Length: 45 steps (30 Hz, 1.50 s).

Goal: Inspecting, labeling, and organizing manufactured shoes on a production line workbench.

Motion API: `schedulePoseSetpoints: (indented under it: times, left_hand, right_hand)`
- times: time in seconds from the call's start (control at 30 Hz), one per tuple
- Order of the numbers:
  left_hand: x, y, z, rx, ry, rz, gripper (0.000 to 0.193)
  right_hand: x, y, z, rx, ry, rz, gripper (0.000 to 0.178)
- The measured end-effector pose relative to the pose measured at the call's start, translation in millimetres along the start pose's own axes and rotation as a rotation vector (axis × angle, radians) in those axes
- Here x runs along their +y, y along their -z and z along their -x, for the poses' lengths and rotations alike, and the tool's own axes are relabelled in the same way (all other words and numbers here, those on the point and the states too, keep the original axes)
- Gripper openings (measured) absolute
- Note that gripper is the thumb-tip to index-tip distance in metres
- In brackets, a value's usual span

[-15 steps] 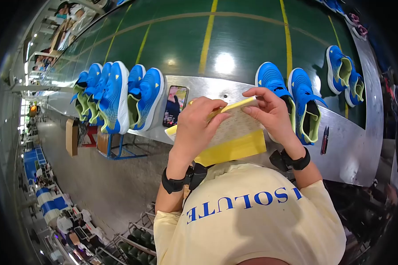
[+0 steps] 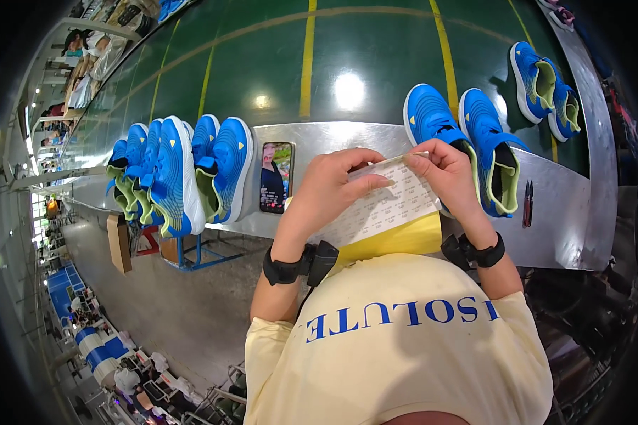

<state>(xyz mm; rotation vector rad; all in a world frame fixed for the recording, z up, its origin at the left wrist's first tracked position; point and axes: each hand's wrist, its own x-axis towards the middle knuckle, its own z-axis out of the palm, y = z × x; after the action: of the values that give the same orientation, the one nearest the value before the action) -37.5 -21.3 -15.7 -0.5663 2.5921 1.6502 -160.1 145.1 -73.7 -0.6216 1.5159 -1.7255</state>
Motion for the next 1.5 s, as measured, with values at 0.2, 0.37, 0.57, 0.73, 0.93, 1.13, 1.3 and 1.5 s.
schedulePoseSetpoints:
  times: [0.2,0.37,0.57,0.73,0.93,1.13,1.3,1.5]
  left_hand:
    - [-58.1,10.5,9.3,0.022,0.096,-0.133,0.023]
    - [-88.2,13.4,6.8,-0.045,0.219,-0.065,0.025]
    - [-124.0,32.9,7.7,0.078,0.201,-0.243,0.024]
    - [-147.9,42.6,16.8,0.161,0.246,0.07,0.022]
    - [-160.5,26.3,19.6,0.305,0.249,0.543,0.024]
    - [-167.3,16.1,18.6,0.401,0.331,0.716,0.023]
    - [-170.9,12.2,17.0,0.572,0.297,0.225,0.031]
    - [-172.5,21.5,33.1,0.809,0.232,-0.514,0.073]
  right_hand:
    - [45.8,-12.1,-3.7,0.155,-0.059,0.136,0.014]
    - [79.7,-23.7,-12.4,0.19,-0.051,0.209,0.012]
    - [101.0,-14.4,-28.2,0.277,-0.022,0.149,0.014]
    - [97.5,-14.9,-31.2,0.284,-0.054,0.149,0.014]
    - [94.8,-14.5,-30.5,0.304,-0.121,0.048,0.013]
    - [80.2,-24.4,-27.8,0.271,-0.232,-0.141,0.018]
    - [95.1,-22.7,-33.7,0.229,-0.153,0.025,0.017]
    - [125.5,-8.6,-51.4,0.468,0.07,0.379,0.017]
